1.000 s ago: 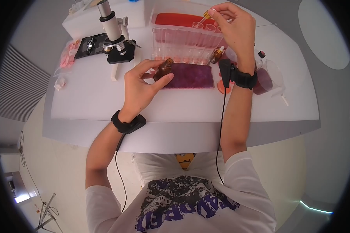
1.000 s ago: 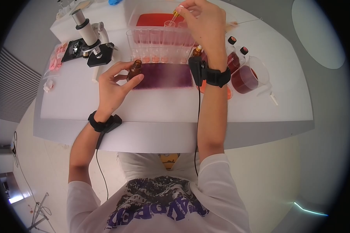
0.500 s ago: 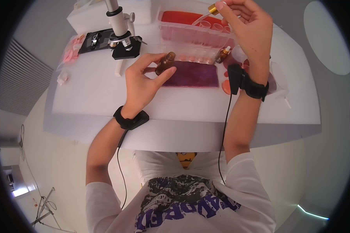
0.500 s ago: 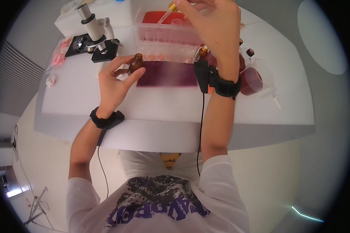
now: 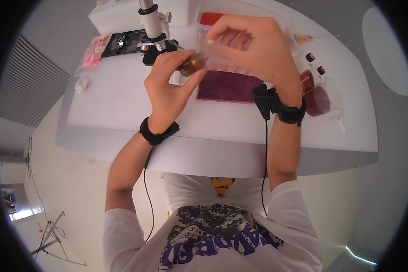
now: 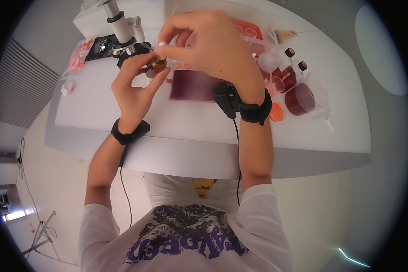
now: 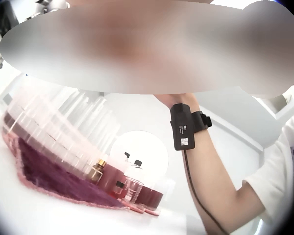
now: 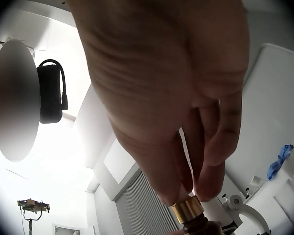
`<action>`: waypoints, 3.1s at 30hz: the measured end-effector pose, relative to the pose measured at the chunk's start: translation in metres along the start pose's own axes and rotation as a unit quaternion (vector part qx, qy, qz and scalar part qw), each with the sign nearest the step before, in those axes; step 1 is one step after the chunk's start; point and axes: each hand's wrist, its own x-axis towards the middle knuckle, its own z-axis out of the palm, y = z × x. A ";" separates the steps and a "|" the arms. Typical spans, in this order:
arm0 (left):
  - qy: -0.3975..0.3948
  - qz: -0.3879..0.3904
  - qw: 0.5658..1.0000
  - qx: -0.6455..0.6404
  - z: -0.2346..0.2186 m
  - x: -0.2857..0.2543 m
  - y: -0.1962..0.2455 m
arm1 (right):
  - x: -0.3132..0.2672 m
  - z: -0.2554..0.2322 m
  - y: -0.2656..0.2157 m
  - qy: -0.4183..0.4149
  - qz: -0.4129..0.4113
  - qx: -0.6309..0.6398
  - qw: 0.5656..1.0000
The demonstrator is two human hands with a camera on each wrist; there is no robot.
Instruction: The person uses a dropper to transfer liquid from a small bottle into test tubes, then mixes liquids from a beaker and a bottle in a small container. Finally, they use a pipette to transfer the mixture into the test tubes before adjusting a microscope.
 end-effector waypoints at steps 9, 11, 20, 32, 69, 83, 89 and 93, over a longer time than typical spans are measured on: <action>0.041 0.124 0.986 0.102 -0.002 0.006 -0.007 | -0.003 -0.001 -0.001 -0.090 0.062 0.046 0.993; 0.038 0.140 0.983 0.111 -0.002 0.005 -0.008 | -0.004 -0.002 0.000 -0.098 0.082 0.063 0.990; 0.035 0.148 0.981 0.118 0.000 0.005 -0.005 | -0.004 -0.008 0.003 -0.102 0.049 0.020 0.993; -0.033 0.012 0.999 0.029 0.006 -0.004 -0.008 | -0.002 -0.020 0.010 -0.048 0.070 0.072 0.994; -0.197 -0.209 0.950 -0.121 0.011 -0.012 0.005 | -0.014 -0.059 0.067 0.261 0.135 -0.145 0.945; -0.200 -0.208 0.950 -0.117 0.011 -0.011 0.005 | -0.014 -0.057 0.065 0.231 0.107 -0.192 0.948; -0.197 -0.207 0.952 -0.114 0.011 -0.011 0.005 | -0.013 -0.057 0.063 0.219 0.095 -0.202 0.950; -0.199 -0.206 0.951 -0.114 0.011 -0.010 0.006 | -0.014 -0.057 0.062 0.230 0.092 -0.200 0.948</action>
